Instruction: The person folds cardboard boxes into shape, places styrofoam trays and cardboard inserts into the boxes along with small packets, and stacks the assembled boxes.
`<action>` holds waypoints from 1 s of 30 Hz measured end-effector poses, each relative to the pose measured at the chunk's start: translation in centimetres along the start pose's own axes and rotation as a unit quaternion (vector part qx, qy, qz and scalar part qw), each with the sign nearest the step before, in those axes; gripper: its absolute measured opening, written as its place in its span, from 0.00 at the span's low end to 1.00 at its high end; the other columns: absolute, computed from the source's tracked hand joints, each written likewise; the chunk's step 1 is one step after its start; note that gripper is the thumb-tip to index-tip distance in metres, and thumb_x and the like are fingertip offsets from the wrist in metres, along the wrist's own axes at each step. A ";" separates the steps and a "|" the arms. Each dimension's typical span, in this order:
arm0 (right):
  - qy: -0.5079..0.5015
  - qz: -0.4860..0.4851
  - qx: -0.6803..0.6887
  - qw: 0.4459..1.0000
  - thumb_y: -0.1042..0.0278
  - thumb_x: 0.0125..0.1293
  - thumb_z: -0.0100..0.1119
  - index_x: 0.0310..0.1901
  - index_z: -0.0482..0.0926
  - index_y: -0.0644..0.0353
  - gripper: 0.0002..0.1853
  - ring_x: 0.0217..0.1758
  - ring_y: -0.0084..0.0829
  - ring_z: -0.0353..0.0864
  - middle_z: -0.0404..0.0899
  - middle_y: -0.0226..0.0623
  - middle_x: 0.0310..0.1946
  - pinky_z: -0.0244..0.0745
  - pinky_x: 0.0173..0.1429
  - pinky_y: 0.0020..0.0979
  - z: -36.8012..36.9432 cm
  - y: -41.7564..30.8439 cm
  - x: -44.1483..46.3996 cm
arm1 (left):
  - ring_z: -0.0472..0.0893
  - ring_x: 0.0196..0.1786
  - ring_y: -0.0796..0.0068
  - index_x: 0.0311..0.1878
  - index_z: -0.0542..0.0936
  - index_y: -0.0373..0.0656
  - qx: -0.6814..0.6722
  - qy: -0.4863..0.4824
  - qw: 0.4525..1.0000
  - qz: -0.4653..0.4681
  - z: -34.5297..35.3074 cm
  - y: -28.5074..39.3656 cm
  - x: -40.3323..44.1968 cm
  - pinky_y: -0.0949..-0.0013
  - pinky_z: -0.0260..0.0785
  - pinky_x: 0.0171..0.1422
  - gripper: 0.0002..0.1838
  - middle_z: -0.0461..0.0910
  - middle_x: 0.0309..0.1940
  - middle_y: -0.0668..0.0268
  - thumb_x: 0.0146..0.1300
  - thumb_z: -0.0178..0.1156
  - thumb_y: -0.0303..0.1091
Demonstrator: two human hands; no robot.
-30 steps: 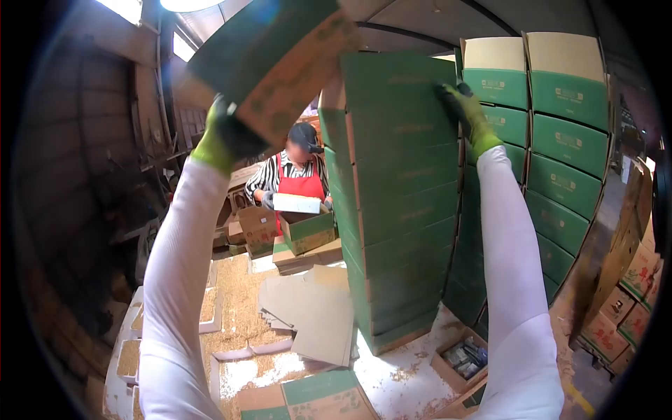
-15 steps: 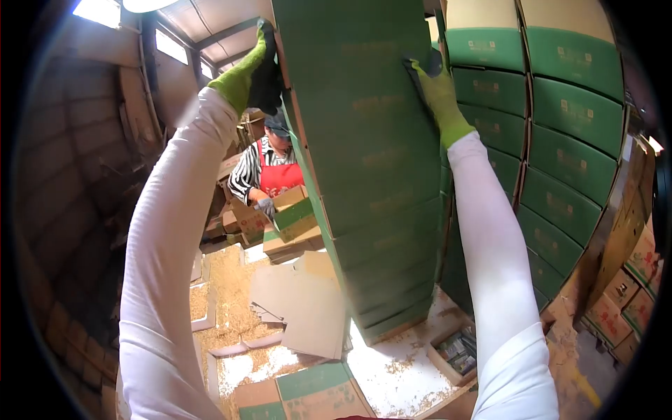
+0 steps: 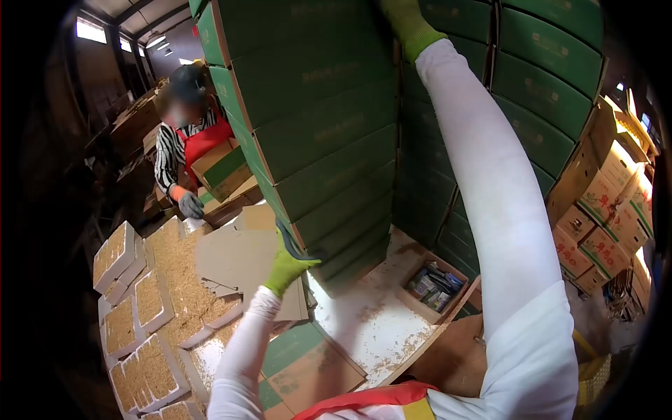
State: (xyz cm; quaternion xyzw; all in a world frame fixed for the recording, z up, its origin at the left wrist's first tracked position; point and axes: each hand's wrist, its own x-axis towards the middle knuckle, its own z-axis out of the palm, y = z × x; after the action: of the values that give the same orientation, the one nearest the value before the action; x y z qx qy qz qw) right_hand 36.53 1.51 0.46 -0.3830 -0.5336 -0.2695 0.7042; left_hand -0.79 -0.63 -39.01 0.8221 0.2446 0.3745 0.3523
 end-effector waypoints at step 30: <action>-0.110 0.005 -0.350 0.930 0.50 0.67 0.60 0.65 0.70 0.61 0.31 0.68 0.50 0.70 0.69 0.55 0.65 0.67 0.69 0.41 -2.1 2.5 -4.0 | 0.42 0.81 0.47 0.77 0.35 0.32 0.119 0.109 0.980 -0.113 11.2 -7.2 10.5 0.61 0.44 0.82 0.71 0.37 0.79 0.44 0.44 0.80 0.43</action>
State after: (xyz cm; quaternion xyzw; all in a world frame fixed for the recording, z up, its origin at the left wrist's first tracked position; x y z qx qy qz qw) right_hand 38.45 1.04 -4.32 -0.6354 -0.4774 -0.3921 0.4633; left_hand 13.30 6.51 -45.13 0.7796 0.4158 0.3873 0.2633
